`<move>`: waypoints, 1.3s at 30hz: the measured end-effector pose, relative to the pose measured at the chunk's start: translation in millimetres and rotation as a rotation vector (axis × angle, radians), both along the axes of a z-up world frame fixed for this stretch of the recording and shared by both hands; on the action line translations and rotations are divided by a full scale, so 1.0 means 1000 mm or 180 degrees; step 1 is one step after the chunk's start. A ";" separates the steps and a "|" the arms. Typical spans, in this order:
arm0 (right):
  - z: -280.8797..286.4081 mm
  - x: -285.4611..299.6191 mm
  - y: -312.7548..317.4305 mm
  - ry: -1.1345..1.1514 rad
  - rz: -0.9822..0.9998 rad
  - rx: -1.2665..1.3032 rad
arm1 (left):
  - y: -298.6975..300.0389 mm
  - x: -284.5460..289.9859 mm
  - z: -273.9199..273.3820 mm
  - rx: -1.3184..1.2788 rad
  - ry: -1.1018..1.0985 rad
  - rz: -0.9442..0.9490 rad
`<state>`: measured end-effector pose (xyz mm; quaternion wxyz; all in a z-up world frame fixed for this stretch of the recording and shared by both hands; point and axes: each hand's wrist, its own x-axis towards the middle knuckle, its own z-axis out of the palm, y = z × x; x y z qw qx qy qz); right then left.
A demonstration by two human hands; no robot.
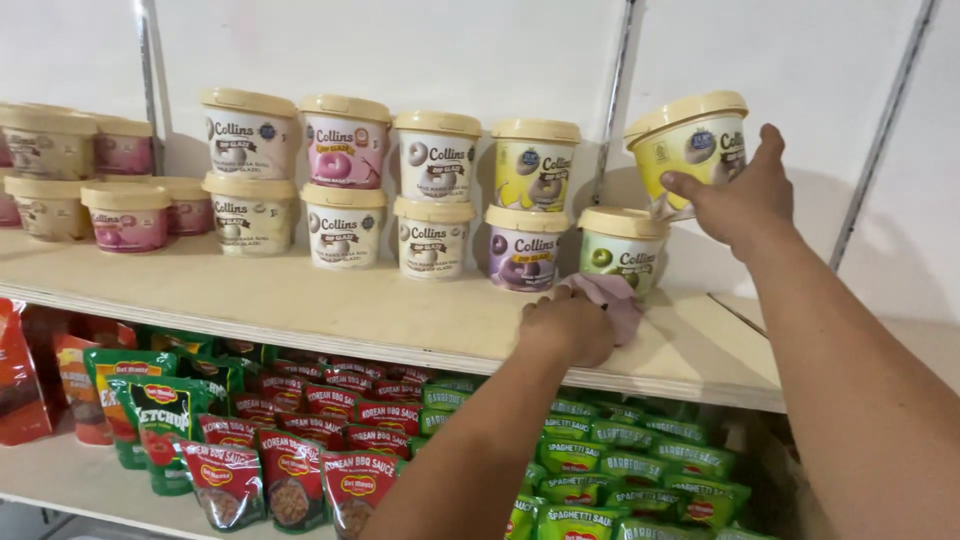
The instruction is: Cleaning individual tubs of glaze with a cloth and arranging them neatly on grocery store shelves.
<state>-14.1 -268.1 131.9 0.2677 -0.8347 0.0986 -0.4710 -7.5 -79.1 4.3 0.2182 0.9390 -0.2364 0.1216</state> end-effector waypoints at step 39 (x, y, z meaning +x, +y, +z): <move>-0.035 0.092 0.031 -0.0341 0.0362 0.0285 | -0.003 0.005 -0.001 -0.0032 0.0213 -0.0070</move>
